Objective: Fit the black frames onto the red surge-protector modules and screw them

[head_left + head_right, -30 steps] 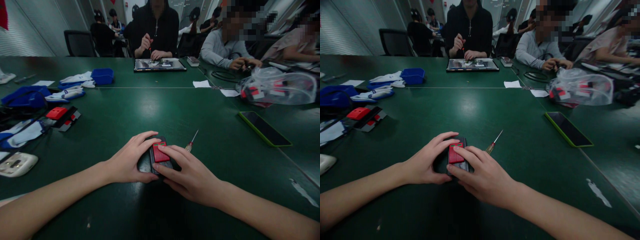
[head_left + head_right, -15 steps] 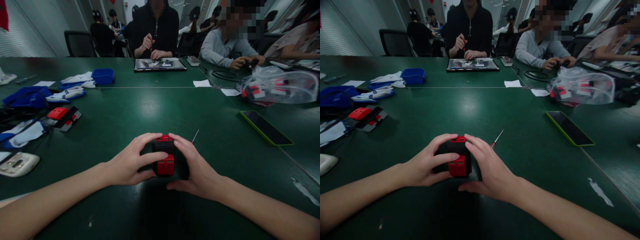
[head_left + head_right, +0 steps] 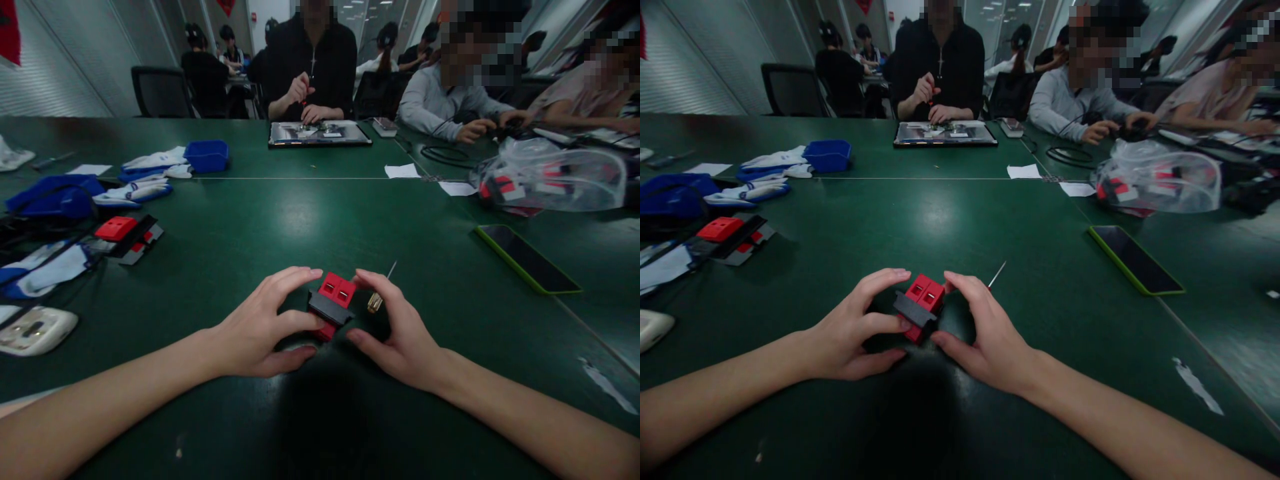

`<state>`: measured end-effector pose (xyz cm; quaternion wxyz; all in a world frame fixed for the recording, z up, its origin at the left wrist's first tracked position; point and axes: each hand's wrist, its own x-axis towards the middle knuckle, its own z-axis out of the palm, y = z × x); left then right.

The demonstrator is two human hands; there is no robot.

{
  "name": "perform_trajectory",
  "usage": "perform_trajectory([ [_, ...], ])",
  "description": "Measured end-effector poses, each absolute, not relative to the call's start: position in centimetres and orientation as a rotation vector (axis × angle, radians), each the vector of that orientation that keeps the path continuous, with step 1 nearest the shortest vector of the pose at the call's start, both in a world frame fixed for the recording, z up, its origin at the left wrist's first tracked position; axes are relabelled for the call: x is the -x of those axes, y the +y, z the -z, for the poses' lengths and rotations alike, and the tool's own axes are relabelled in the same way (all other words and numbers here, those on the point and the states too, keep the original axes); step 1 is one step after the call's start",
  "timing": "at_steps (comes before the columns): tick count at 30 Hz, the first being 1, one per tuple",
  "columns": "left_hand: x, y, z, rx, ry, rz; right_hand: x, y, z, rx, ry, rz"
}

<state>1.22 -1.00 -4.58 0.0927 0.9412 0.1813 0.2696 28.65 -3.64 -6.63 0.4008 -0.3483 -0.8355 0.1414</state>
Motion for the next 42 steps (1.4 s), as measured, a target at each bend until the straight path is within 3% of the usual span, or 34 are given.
perform_trajectory([
  [8,-1.2,-0.8,4.9,-2.676,0.747,-0.917,-28.5,-3.5,6.1,0.812,-2.069,-0.376],
  [27,-1.9,-1.1,4.8,-2.359,0.922,-0.644,-27.4,-3.2,5.9,0.613,-2.032,-0.364],
  [42,-2.9,-0.7,5.2,-1.549,1.038,-1.164,-26.8,-3.6,5.9,0.390,-2.518,-0.274],
])
